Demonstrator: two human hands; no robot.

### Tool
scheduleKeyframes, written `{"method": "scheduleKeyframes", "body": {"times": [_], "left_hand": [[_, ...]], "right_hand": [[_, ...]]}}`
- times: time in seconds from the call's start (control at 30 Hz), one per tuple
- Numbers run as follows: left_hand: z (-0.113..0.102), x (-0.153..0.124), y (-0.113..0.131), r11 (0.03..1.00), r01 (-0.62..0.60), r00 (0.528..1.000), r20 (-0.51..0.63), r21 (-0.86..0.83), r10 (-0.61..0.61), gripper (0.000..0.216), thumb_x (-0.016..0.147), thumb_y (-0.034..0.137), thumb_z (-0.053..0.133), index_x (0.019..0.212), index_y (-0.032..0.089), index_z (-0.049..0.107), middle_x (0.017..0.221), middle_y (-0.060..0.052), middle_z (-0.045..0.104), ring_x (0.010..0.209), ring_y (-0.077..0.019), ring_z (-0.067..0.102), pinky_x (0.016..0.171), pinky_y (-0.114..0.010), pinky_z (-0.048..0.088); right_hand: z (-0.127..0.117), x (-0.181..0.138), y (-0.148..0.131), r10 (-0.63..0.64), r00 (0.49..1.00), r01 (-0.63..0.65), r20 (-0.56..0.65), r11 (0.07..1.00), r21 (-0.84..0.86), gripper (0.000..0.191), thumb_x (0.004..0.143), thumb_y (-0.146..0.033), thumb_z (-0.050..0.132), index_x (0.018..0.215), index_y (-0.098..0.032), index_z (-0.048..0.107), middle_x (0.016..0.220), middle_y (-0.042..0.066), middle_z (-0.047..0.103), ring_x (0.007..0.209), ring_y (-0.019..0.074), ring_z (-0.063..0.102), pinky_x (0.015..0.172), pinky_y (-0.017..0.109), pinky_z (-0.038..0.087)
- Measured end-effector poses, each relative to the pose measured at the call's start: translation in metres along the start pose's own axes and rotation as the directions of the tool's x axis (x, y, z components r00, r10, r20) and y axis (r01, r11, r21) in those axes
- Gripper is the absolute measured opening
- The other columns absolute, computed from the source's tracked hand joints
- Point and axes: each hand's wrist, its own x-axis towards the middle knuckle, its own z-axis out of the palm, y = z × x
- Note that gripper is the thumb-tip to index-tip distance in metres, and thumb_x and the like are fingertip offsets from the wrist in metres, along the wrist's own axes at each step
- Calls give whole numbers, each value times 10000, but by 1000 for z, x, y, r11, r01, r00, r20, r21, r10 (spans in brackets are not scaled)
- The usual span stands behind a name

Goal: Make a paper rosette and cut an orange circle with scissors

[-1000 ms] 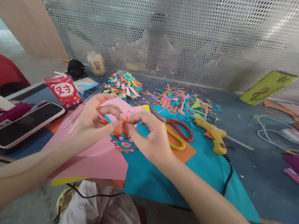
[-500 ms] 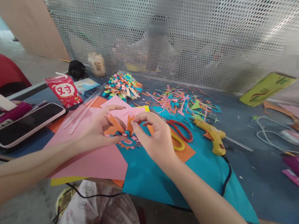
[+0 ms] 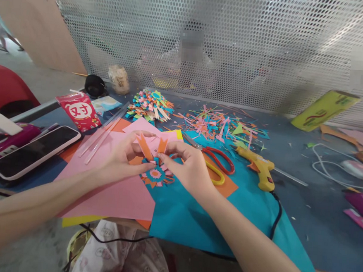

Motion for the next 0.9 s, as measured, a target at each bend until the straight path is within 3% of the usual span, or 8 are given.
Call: {"method": "scheduleKeyframes", "body": {"times": [0.2, 0.43, 0.63, 0.9], "left_hand": [[-1, -1, 1, 997, 46, 999, -17, 68, -45, 541, 665, 159, 724, 1097, 201, 402, 768, 23, 676, 728, -139, 663, 697, -266, 512], [-3, 1, -6, 994, 43, 999, 9, 102, -44, 566, 690, 234, 737, 1150, 201, 408, 761, 10, 675, 759, -162, 655, 730, -297, 499], [-3, 1, -5, 995, 56, 998, -22, 88, -54, 515, 699, 240, 732, 1095, 195, 407, 776, -3, 681, 739, -156, 651, 709, -286, 496], [-1, 2, -8, 993, 47, 999, -30, 108, -44, 571, 657, 268, 766, 1120, 186, 441, 761, -9, 690, 704, -153, 639, 647, -262, 465]], "right_hand": [[0, 0, -2, 170, 982, -174, 79, 983, 55, 272, 619, -420, 739, 692, -168, 668, 693, 20, 662, 516, 108, 578, 460, 241, 516], [-1, 1, 0, 166, 986, -166, 7, 982, 86, 139, 609, -311, 728, 659, -188, 685, 645, 9, 682, 523, 121, 593, 493, 254, 520], [-2, 2, -7, 299, 952, -306, 68, 938, 160, 140, 555, -264, 744, 634, -175, 672, 619, -9, 682, 488, 89, 578, 516, 235, 518], [-4, 0, -4, 289, 957, -290, 35, 940, 180, 156, 560, -270, 770, 643, -159, 697, 609, 3, 685, 471, 85, 571, 497, 230, 498]]}}
